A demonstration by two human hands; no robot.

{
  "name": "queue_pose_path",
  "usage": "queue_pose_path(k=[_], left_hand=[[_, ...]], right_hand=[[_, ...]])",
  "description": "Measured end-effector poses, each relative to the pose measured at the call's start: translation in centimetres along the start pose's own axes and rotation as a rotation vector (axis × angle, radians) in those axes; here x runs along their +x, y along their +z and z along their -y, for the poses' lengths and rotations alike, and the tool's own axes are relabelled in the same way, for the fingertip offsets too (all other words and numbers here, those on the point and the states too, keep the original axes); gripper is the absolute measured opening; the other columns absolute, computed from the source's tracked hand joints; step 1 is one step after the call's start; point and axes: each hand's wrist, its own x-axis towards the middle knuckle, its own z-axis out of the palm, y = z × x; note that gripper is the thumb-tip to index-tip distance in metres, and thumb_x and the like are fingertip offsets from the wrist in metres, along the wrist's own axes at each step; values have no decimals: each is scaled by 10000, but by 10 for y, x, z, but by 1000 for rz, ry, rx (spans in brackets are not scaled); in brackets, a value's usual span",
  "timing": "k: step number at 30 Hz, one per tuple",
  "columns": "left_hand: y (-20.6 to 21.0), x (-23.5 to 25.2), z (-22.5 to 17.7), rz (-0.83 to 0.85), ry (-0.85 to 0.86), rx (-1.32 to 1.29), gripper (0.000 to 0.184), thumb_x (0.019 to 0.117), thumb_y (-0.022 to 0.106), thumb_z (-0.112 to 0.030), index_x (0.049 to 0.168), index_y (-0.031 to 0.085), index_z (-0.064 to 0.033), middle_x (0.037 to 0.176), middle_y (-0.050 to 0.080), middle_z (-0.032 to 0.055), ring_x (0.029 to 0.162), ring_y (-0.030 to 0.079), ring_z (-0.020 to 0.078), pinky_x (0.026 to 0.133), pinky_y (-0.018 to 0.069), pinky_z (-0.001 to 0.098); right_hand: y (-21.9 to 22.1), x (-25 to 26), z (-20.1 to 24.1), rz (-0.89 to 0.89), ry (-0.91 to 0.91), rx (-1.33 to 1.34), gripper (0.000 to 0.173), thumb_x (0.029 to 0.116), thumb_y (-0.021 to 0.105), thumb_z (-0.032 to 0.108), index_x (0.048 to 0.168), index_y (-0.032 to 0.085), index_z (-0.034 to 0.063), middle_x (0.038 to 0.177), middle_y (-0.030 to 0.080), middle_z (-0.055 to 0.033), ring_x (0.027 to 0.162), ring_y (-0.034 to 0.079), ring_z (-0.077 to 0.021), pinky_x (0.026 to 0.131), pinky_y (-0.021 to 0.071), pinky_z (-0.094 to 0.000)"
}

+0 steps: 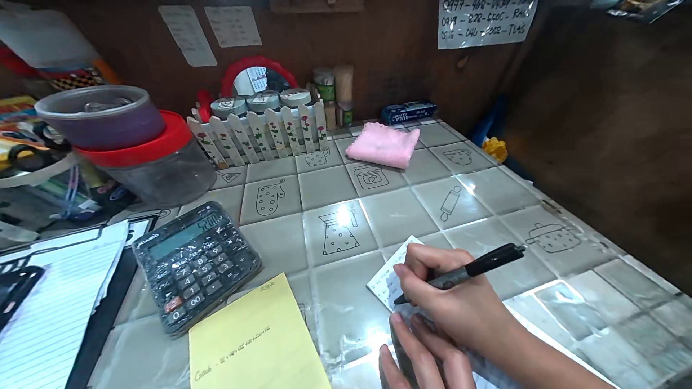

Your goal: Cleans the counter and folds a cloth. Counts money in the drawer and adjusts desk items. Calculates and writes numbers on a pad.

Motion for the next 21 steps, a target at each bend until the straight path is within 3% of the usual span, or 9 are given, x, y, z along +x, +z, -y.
queue_pose_path(k=[21], left_hand=[[0,0,1,14,6,-9,1048,840,668,-641,1456,406,165,1512,373,410,1383,389,601,1053,395,679]], right_hand=[[-1,2,1,4,15,2,256,875,624,91,644,530,149,555,458,62,493,464,-6,445,353,-153]])
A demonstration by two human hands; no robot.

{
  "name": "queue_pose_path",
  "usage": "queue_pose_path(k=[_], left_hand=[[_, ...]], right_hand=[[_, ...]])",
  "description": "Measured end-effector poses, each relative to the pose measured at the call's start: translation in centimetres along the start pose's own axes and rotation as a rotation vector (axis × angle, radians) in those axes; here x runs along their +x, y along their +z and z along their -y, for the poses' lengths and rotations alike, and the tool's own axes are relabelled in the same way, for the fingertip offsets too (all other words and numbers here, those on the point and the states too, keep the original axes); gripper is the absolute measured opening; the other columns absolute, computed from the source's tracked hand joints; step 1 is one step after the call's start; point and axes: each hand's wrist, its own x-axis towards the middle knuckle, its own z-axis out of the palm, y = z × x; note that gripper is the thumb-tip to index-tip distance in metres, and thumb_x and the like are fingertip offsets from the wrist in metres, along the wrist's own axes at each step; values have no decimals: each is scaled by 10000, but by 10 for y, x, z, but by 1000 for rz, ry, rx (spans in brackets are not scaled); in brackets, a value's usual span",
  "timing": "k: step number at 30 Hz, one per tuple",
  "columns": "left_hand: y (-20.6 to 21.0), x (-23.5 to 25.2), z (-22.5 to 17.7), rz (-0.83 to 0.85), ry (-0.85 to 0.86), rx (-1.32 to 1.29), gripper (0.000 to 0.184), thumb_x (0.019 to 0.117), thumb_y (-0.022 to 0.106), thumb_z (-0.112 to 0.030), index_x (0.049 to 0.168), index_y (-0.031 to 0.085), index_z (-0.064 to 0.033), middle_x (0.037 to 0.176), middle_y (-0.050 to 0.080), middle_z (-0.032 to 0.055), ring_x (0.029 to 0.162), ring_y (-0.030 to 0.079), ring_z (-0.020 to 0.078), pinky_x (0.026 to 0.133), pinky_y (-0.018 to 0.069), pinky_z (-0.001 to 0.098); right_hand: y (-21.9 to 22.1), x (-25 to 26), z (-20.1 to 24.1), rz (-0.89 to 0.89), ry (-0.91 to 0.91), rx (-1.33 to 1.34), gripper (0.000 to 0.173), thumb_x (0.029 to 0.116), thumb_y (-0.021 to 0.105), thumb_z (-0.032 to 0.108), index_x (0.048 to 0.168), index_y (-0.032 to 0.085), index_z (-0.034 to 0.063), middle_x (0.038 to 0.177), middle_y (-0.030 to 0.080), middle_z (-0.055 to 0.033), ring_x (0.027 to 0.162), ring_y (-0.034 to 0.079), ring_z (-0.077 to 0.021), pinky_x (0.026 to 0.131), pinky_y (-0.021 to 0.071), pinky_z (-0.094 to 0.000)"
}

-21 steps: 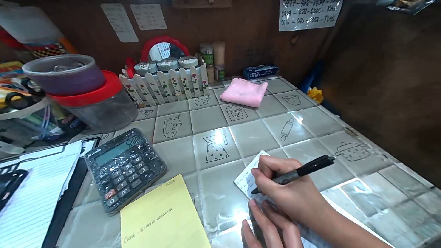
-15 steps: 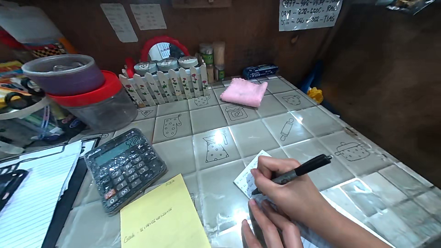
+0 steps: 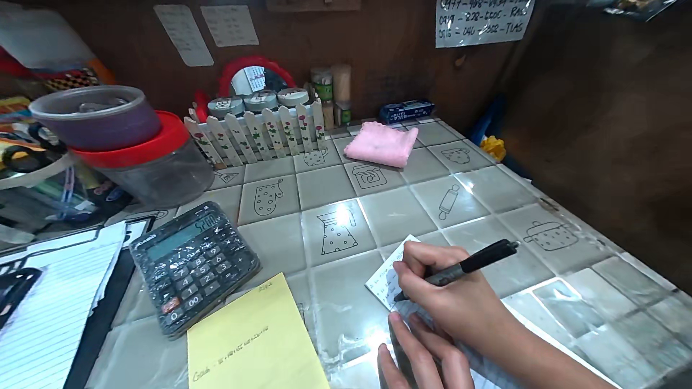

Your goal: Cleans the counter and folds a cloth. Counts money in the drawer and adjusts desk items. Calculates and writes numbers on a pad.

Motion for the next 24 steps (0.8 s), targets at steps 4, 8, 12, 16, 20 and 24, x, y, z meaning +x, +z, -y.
queue_pose_path(k=[4,8,12,16,20,24], left_hand=[[0,0,0,18,10,10,1031,861,651,-633,1458,398,169,1520,353,415,1386,375,612,1052,392,685],[-1,0,0,15,3,15,1039,857,655,-631,1462,392,171,1519,358,412,1386,382,606,1053,395,681],[0,0,-1,12,0,22,1054,845,663,-635,1462,387,174,1518,365,409,1382,392,600,1047,401,676],[0,1,0,23,5,34,1063,860,656,-620,1496,341,172,1538,353,392,1390,388,591,1053,395,669],[0,1,0,15,14,37,1067,844,668,-624,1488,359,169,1537,365,383,1386,395,589,1038,408,668],[-1,1,0,16,10,23,1051,846,686,-600,1483,362,171,1532,370,384,1388,394,585,1045,405,661]], right_hand=[[0,1,-1,-5,-7,6,259,879,621,92,643,531,150,552,453,58,491,463,-11,442,357,-157],[-1,0,0,2,-6,-6,257,875,619,91,644,527,154,555,444,66,492,446,-2,447,337,-148],[-3,1,1,-16,24,-17,251,878,622,112,647,534,157,555,458,54,487,467,-19,438,363,-161],[-9,3,-1,-50,26,-25,239,877,640,127,660,545,161,559,483,43,483,498,-42,439,412,-177],[-9,3,-2,-16,19,-5,247,886,643,132,659,547,151,562,491,37,487,507,-47,439,416,-179],[-8,2,-3,-12,11,5,251,895,646,141,661,556,150,567,500,38,491,504,-41,440,407,-176]])
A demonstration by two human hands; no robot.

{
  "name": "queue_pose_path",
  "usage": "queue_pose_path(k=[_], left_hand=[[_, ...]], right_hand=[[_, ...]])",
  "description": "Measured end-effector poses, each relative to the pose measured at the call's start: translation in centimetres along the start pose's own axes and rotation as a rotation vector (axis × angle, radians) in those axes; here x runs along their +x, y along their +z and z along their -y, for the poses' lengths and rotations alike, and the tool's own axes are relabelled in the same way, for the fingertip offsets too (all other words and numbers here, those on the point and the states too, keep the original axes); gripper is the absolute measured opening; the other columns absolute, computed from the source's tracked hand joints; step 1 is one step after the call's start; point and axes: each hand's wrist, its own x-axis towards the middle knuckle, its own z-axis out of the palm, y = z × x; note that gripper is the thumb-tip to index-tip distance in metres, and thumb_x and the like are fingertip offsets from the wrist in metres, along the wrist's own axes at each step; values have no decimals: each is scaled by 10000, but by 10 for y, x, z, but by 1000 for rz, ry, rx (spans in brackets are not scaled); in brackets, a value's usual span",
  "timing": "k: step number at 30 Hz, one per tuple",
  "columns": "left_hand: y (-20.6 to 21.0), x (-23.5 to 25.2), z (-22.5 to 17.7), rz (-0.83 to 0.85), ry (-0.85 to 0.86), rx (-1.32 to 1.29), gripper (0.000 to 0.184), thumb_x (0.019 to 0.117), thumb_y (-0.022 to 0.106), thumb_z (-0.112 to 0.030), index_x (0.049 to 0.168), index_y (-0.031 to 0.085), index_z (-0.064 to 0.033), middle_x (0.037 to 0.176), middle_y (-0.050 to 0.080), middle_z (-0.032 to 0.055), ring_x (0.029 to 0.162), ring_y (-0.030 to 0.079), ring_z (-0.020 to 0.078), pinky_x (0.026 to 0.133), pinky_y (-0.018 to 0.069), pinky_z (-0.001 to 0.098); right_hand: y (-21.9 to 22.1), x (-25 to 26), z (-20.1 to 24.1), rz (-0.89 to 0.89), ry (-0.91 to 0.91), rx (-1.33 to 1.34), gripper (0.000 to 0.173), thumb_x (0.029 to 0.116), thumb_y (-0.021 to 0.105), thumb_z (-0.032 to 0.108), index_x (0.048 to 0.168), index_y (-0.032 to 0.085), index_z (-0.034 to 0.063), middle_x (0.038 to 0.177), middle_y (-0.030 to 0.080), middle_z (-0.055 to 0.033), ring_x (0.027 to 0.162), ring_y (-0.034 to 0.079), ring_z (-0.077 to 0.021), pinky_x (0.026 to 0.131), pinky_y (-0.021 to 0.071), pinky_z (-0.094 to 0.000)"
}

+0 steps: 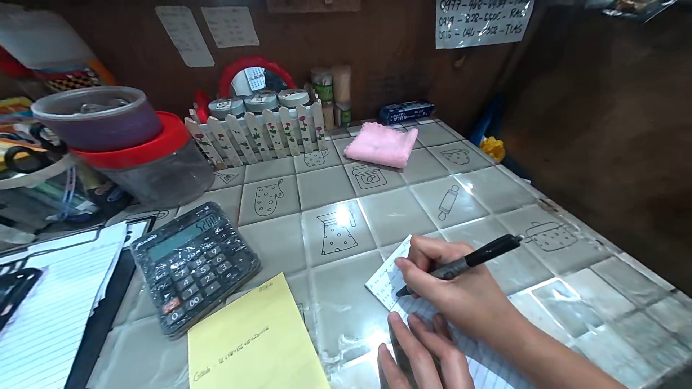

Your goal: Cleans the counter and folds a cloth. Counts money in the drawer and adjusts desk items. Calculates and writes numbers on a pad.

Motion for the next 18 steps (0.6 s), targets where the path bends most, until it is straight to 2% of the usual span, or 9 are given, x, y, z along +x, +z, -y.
queue_pose_path(k=[9,12,18], left_hand=[[0,0,0,0,5,28,1047,860,662,-607,1484,356,177,1536,361,388,1382,400,590,1032,411,670],[0,0,-1,8,2,22,1040,870,658,-598,1493,343,173,1541,354,386,1389,391,589,1043,402,670],[1,0,-1,-1,-5,23,1062,846,672,-615,1489,356,169,1535,364,386,1385,398,587,1033,410,670]], right_hand=[[0,0,-1,6,-13,-21,259,884,641,129,646,541,154,556,483,47,485,487,-31,434,380,-172],[0,0,0,10,5,-16,244,877,645,131,654,548,156,565,492,43,490,500,-39,439,406,-179],[-1,1,0,9,-3,-27,243,891,640,129,665,555,153,568,491,42,495,500,-39,444,401,-175]])
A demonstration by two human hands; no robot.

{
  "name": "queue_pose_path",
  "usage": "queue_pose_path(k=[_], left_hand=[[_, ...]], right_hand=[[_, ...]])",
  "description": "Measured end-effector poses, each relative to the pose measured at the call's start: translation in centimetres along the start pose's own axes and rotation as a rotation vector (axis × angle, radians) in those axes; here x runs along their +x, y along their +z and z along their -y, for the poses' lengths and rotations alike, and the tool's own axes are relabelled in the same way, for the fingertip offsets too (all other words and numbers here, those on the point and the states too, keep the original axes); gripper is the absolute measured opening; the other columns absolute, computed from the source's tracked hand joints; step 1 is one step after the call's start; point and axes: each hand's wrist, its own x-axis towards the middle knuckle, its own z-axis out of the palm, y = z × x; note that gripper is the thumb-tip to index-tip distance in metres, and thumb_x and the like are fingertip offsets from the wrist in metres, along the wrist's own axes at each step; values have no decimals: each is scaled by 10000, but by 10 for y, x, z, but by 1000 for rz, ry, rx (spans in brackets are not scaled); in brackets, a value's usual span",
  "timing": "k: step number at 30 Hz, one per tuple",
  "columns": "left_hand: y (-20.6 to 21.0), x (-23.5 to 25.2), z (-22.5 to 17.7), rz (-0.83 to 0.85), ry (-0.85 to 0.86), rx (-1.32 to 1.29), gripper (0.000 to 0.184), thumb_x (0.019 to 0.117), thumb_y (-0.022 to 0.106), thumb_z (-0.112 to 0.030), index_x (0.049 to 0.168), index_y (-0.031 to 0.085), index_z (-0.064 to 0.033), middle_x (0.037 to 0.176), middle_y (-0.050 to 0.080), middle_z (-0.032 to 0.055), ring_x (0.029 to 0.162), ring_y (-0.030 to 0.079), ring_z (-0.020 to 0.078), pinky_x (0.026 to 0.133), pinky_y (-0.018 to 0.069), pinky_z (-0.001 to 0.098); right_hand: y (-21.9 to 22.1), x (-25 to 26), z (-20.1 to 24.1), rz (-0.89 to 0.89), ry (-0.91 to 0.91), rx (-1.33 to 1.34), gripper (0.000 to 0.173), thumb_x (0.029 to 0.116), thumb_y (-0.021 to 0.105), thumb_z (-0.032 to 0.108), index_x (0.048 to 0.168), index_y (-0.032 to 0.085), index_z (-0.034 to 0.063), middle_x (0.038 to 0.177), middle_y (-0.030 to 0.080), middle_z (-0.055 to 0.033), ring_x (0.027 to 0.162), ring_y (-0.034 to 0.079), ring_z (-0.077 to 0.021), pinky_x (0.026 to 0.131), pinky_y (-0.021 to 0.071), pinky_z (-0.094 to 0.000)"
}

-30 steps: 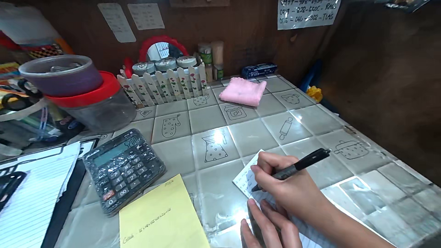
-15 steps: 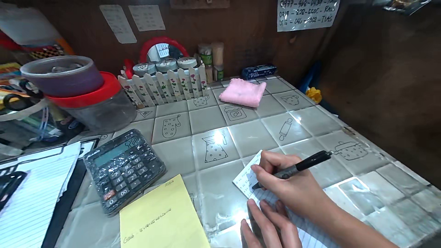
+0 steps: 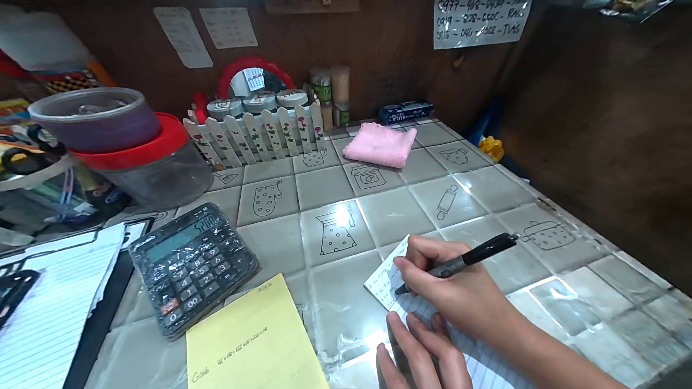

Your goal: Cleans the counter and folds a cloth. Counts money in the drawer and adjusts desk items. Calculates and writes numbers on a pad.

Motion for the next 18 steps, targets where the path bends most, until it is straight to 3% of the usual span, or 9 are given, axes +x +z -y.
queue_pose_path(k=[18], left_hand=[[0,0,1,-11,6,2,1108,833,657,-658,1496,341,172,1532,376,379,1382,406,582,1035,410,668]], right_hand=[[-1,2,-1,0,0,2,236,883,632,112,664,554,147,568,478,40,492,483,-38,446,388,-169]])
